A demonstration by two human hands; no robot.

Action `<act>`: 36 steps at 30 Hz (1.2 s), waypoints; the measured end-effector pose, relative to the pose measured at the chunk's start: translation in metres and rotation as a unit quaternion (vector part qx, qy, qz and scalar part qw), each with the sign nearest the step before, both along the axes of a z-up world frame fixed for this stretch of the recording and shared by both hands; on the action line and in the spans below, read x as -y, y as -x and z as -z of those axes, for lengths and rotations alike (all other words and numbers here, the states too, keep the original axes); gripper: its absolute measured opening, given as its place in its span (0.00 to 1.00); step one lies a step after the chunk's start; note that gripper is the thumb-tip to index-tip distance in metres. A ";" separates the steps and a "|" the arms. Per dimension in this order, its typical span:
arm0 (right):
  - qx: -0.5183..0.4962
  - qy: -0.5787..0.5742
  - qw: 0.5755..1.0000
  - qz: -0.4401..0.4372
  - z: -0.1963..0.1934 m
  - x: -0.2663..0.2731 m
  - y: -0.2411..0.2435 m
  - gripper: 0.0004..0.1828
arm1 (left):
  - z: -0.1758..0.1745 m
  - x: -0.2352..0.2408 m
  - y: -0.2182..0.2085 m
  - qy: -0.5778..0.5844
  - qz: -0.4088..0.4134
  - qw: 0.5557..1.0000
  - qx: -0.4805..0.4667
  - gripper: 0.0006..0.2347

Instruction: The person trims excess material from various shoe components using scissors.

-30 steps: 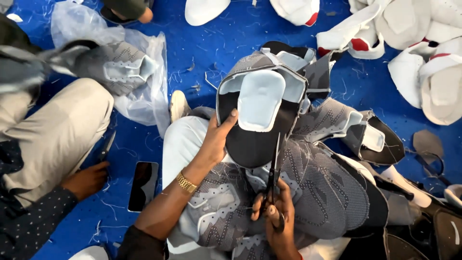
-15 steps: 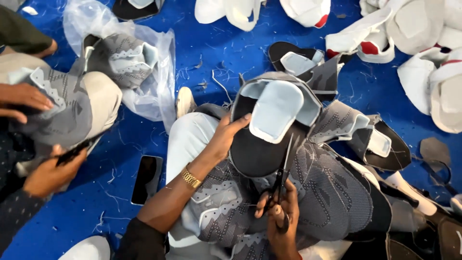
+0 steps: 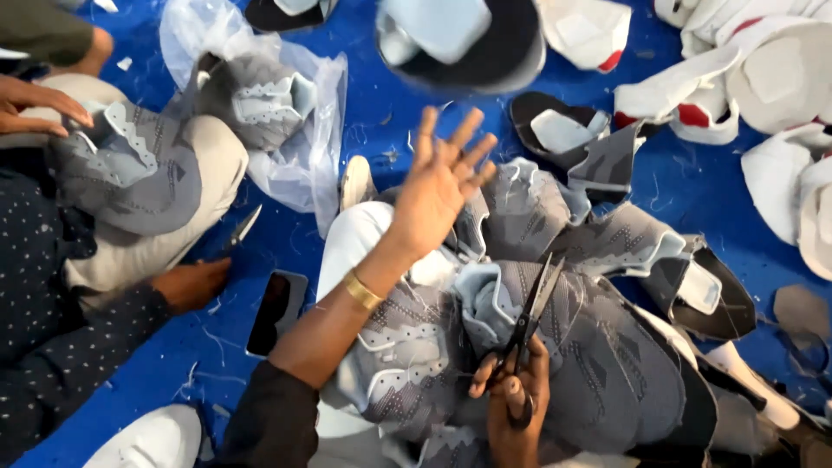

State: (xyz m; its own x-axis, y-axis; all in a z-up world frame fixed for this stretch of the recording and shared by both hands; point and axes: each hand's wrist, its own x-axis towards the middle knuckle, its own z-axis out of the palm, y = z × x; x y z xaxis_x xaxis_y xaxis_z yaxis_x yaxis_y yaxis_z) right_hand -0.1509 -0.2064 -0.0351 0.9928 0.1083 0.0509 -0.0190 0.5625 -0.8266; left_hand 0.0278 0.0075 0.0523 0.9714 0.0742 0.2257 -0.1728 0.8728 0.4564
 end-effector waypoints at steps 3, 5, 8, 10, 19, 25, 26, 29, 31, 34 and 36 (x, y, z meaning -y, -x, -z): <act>0.005 -0.009 1.000 0.004 0.007 0.000 -0.006 0.43 | 0.015 0.013 -0.006 -0.107 0.003 0.994 0.021 0.35; -0.008 -0.009 1.000 0.004 0.008 0.003 -0.001 0.43 | 0.033 0.022 0.003 -0.172 0.003 0.985 0.003 0.37; 0.011 -0.021 1.000 -0.006 0.003 0.001 -0.004 0.43 | 0.045 0.024 0.012 -0.256 0.029 0.965 -0.053 0.36; -0.057 -0.018 0.998 0.009 0.001 0.001 -0.006 0.43 | 0.043 0.022 0.013 -0.260 0.037 0.961 -0.087 0.35; -0.045 -0.015 0.999 -0.004 0.014 0.005 -0.005 0.43 | 0.041 0.017 0.011 -0.238 0.029 0.965 -0.106 0.34; -0.017 -0.023 1.000 -0.003 0.023 0.007 -0.007 0.43 | 0.046 0.017 0.009 -0.236 0.030 0.967 -0.094 0.34; -0.017 -0.023 1.000 -0.006 0.023 0.008 -0.006 0.43 | 0.046 0.017 0.010 -0.235 0.028 0.967 -0.094 0.34; -0.037 -0.012 0.999 -0.003 0.025 0.009 -0.006 0.43 | 0.046 0.017 0.010 -0.249 0.028 0.964 -0.095 0.34; -0.022 -0.031 0.999 0.002 0.027 0.008 -0.007 0.43 | 0.045 0.016 0.010 -0.260 0.034 0.960 -0.095 0.34; -0.030 -0.022 0.999 0.014 0.026 0.008 -0.007 0.44 | 0.042 0.015 0.011 -0.265 0.037 0.959 -0.095 0.34; -0.027 -0.030 0.999 0.005 0.027 0.009 -0.008 0.44 | 0.043 0.015 0.011 -0.269 0.036 0.958 -0.092 0.34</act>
State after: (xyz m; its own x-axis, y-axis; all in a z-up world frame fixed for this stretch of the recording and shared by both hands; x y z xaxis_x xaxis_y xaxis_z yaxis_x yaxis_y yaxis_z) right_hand -0.1427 -0.2156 -0.0617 0.9953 0.0970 0.0029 -0.0573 0.6114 -0.7892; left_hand 0.0164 -0.0071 0.0090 0.9967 -0.0726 0.0369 0.0053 0.5101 0.8601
